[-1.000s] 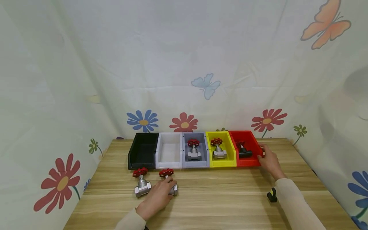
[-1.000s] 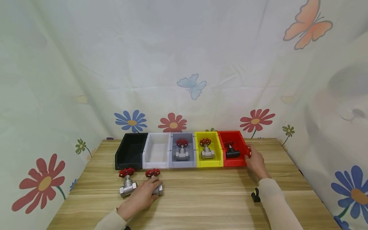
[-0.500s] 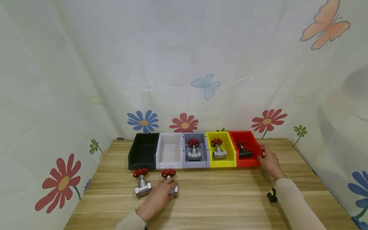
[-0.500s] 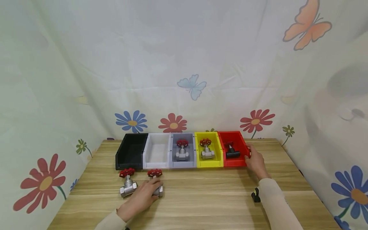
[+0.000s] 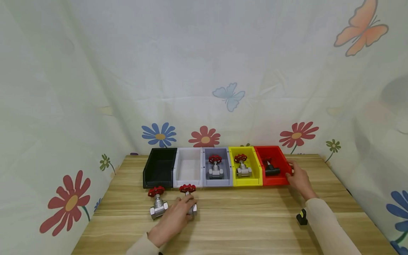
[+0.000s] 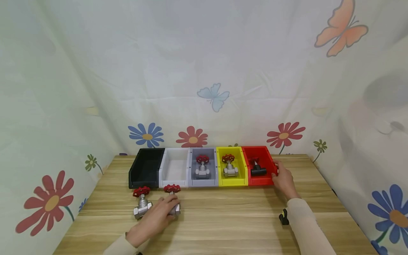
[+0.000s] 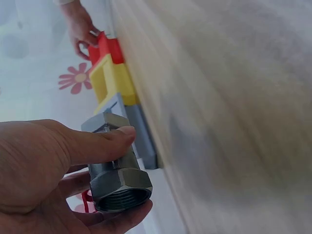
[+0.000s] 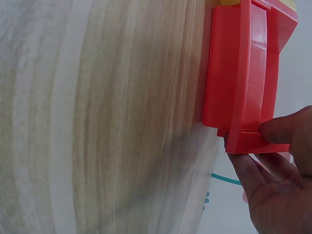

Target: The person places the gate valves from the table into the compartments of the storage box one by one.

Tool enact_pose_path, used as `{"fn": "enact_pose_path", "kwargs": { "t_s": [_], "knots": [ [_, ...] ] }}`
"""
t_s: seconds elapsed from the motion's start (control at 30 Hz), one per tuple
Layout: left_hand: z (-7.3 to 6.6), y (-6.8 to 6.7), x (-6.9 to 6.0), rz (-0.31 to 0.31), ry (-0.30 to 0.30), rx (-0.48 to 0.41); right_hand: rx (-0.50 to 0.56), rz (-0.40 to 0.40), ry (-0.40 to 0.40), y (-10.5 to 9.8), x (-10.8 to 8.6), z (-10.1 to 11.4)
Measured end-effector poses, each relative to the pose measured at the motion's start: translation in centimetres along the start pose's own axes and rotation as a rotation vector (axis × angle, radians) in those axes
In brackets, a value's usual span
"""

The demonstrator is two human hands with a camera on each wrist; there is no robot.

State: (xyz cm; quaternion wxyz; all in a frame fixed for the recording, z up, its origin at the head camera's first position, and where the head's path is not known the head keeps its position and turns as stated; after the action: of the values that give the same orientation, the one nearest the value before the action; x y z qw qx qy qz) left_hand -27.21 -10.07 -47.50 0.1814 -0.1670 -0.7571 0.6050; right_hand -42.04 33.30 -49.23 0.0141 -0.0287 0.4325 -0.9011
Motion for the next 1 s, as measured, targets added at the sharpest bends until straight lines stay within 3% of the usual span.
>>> {"fn": "enact_pose_path", "kwargs": {
  "t_s": [0.17,0.53,1.0],
  "knots": [
    [0.3,-1.0,0.0,0.0,-0.029,-0.036,0.003,-0.002,-0.006,0.0,0.0,0.0],
    [0.7,-2.6,0.2,0.011,-0.017,-0.1,-0.003,-0.008,-0.015,0.0,-0.1,0.2],
    [1.3,-5.1,1.8,-0.023,-0.014,-0.017,0.001,0.016,0.001,0.2,-0.1,0.2]
  ]
}}
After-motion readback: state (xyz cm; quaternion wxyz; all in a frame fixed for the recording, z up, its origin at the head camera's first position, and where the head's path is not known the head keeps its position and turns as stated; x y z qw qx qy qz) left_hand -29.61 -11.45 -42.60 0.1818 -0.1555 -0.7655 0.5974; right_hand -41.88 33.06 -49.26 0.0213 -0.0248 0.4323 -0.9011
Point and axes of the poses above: each hand's wrist, its own x-axis towards the middle knuckle, its own y-axis out of the palm, z = x × y, the point moved 10 cm from there along x, towards the middle knuckle, and after that the axes turned 8 degrees about z, right-handed, at the moved point
